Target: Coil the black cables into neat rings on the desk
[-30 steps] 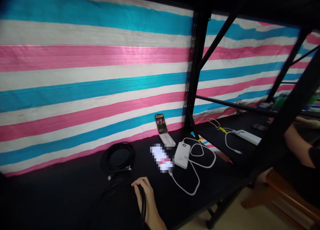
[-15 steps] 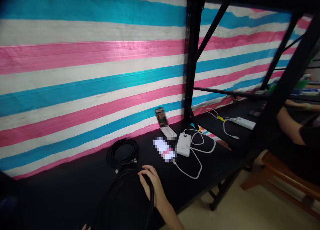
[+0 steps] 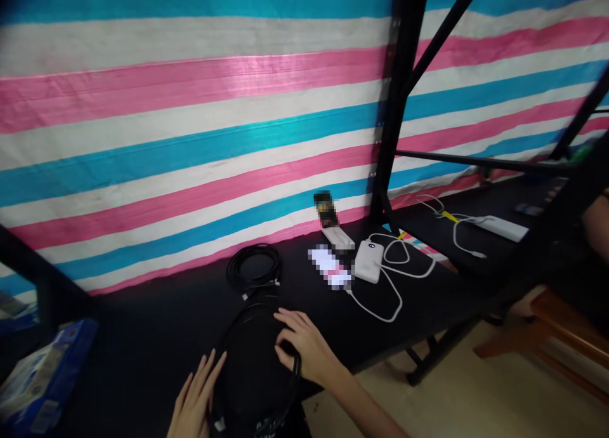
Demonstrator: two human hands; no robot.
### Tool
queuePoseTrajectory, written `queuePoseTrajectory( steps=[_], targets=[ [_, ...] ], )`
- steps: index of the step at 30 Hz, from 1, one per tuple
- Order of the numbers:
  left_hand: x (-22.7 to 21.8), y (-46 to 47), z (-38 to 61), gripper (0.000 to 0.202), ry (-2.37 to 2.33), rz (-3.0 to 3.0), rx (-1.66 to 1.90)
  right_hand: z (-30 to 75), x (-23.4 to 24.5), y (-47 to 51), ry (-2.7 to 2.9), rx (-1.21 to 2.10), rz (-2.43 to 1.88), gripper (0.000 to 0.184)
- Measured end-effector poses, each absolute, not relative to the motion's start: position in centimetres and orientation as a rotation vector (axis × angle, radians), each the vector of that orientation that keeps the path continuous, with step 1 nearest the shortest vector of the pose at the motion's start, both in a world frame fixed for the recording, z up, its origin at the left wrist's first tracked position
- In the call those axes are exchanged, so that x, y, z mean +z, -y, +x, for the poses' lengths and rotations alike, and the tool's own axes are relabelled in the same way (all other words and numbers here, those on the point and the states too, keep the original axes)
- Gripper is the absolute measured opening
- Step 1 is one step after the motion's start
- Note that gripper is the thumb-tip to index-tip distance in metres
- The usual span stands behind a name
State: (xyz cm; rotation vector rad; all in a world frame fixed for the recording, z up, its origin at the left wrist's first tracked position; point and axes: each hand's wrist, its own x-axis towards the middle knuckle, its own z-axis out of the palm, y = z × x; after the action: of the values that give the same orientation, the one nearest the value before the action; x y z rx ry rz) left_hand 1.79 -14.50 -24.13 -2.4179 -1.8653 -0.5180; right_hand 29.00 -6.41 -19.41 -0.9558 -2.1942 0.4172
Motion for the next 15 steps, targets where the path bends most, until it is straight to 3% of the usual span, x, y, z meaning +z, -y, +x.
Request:
queuePoseTrajectory(
  steps=[2, 8, 15],
  targets=[
    [-23.1, 14.4, 1.8, 0.070, 1.900, -2.438, -0.491, 29.5, -19.0, 7.4, 2.314, 0.454, -0.872, 0.018],
    [-22.3, 14.5, 1.8, 0.063, 1.930, -2.428, -0.535, 30.0, -18.7, 9.5, 2.586, 0.538, -0.671, 0.048],
    [-24.7, 14.1, 0.5, 0.047, 1.859, -2.410, -0.428, 29.9, -20.8, 9.6, 2.517, 0.546, -0.792, 0.023]
  ],
)
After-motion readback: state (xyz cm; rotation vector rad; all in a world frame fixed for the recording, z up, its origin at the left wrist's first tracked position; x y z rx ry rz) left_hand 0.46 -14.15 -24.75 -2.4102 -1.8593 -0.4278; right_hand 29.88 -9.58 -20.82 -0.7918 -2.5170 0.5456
